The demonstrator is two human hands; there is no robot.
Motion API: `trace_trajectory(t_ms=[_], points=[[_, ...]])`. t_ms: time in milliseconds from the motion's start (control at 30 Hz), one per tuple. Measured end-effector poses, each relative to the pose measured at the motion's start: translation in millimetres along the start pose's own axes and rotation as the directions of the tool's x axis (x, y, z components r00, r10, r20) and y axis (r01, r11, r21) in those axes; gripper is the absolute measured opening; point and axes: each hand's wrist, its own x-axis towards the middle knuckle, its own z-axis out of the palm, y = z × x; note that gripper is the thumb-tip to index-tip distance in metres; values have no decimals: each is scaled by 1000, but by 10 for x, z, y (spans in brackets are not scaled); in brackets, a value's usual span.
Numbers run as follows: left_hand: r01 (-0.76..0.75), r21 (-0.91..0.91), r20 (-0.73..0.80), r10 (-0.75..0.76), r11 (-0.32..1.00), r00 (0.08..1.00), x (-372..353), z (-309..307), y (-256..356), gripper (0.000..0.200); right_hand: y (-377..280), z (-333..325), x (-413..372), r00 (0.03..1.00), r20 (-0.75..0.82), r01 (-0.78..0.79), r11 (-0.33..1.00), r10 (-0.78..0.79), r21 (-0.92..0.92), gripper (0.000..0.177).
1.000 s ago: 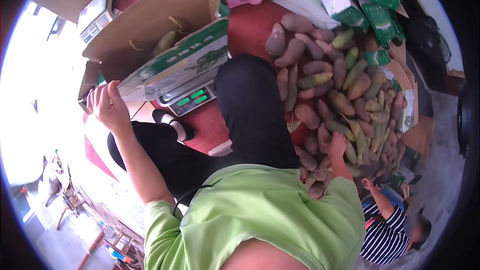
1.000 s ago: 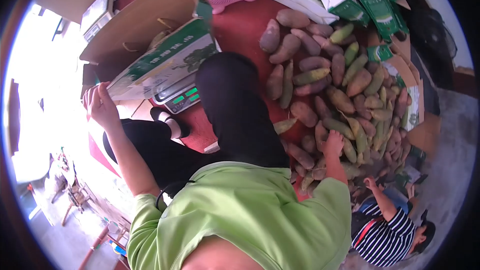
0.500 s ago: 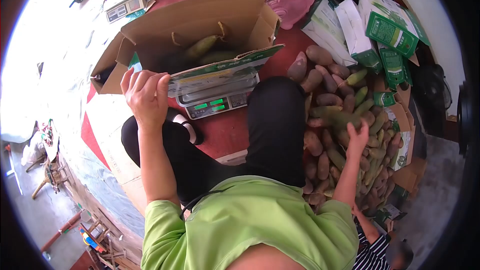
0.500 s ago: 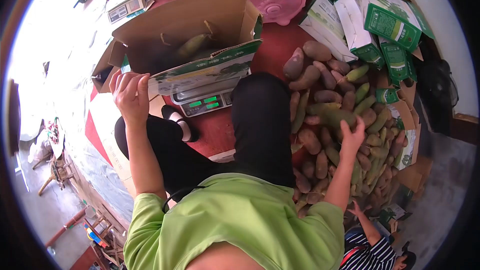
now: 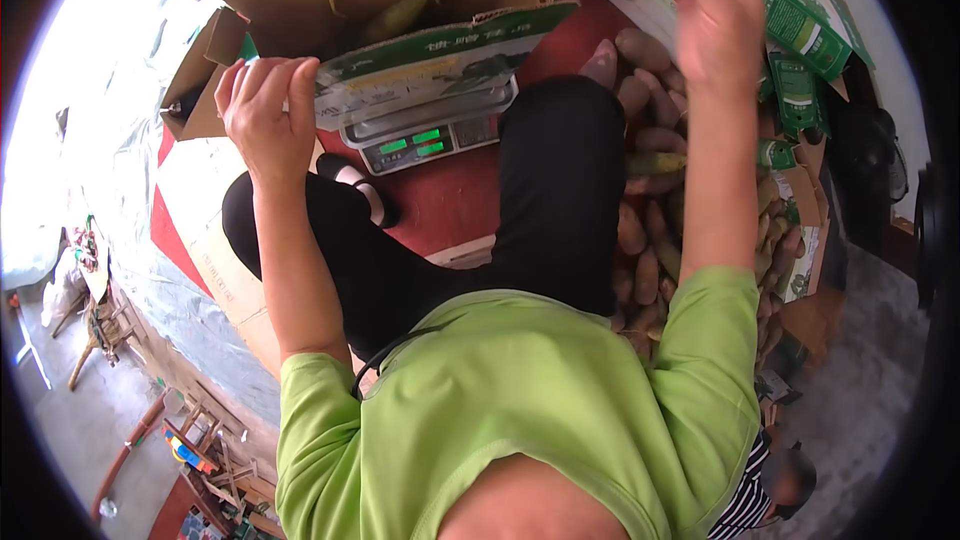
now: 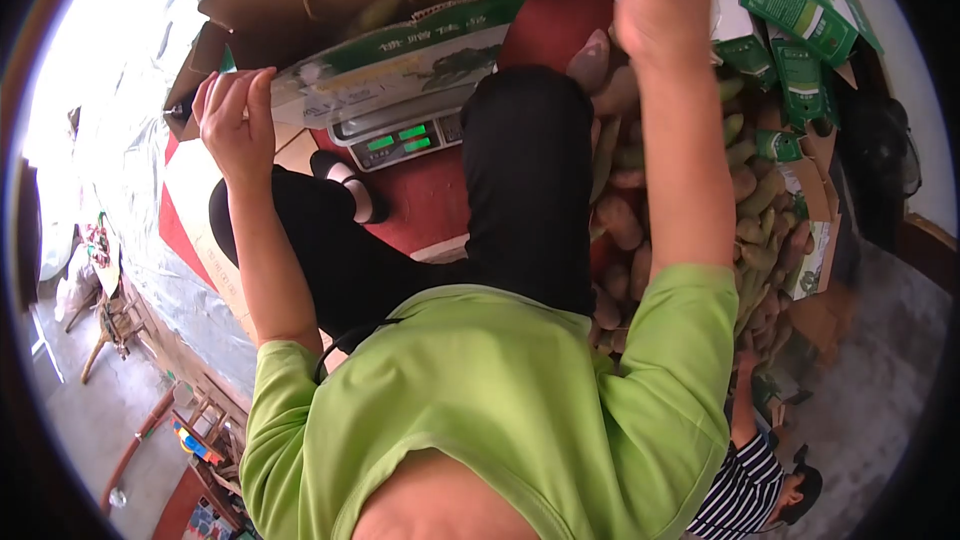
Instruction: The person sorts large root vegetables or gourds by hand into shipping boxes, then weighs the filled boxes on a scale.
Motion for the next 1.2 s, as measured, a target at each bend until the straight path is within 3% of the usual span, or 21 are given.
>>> trace_trajectory(t_ms=[67, 133, 167, 267, 333, 400, 500, 600, 633, 700, 733, 800, 833, 867, 900, 1000, 1033, 1100, 1200], points=[[0, 7, 8, 0, 1000, 1000, -11, 15, -24, 14, 323, -56, 128, 975, 201, -86, 993, 100, -79, 28], [-3, 10, -8, 3, 1000, 1000, -14, 21, -32, 15, 586, -34, 210, 967, 253, -1, 990, 36, -138, 29], [8, 19, 3, -8, 1000, 1000, -22, 25, -40, 16, 614, -67, 195, 976, 215, 98, 954, -37, -282, 29], [15, 22, -20, -14, 1000, 1000, -15, 36, -31, 16, 632, -424, 82, 994, 102, 0, 962, 29, -274, 27], [7, 42, 5, -7, 999, 1000, -23, 30, -61, 15, 702, -788, -76, 997, 77, 32, 918, -2, -395, 27], [-17, 73, 1, 17, 997, 1000, -16, 37, -74, 13, 870, -1260, -329, 978, -167, -192, 850, 124, -491, 28], [-24, 35, -20, 25, 999, 999, 7, 31, -116, 6, 1064, -1970, -875, 954, -250, -283, 780, 167, -558, 24], [-28, 4, -40, 28, 1000, 999, -5, 51, -192, 10, 1245, -2803, -1529, 915, -371, -396, 524, 158, -754, 31], [-38, 24, -50, 39, 999, 998, -7, 45, -182, 11, 1286, -3030, -1761, 906, -397, -413, 514, 147, -752, 31], [-31, 48, -55, 34, 998, 998, -44, 71, -260, 13, 1370, -3493, -2242, 823, -533, -565, 372, 194, -736, 32], [-17, 64, -66, 22, 998, 998, -52, 85, -274, 14, 1374, -3638, -2454, 813, -551, -579, 367, 187, -728, 32], [5, 78, -54, -1, 997, 999, -62, 111, -317, 14, 1362, -3858, -2899, 785, -579, -617, 193, 220, -763, 33], [14, 107, -53, -9, 994, 999, -74, 122, -337, 16, 1419, -4001, -3135, 773, -596, -632, 185, 216, -752, 33], [58, 130, -32, -54, 990, 998, -78, 119, -320, 18, 1502, -4135, -3361, 709, -660, -697, 108, 250, -708, 31], [84, 142, -36, -79, 986, 996, -88, 127, -327, 19, 1508, -4148, -3483, 638, -718, -753, 31, 279, -657, 29], [143, 152, -34, -139, 978, 990, -97, 133, -340, 20, 1539, -4086, -3848, 597, -728, -760, -52, 337, -648, 26], [187, 157, -39, -183, 970, 982, -99, 143, -327, 20, 1611, -4158, -3973, 592, -734, -766, -52, 331, -641, 26], [198, 174, -43, -193, 965, 980, -90, 156, -296, 21, 1714, -4160, -4131, 632, -697, -682, -183, 340, -708, 25], [210, 207, -49, -205, 955, 978, -86, 154, -304, 22, 1706, -3969, -4222, 607, -684, -661, -222, 404, -717, 23]])
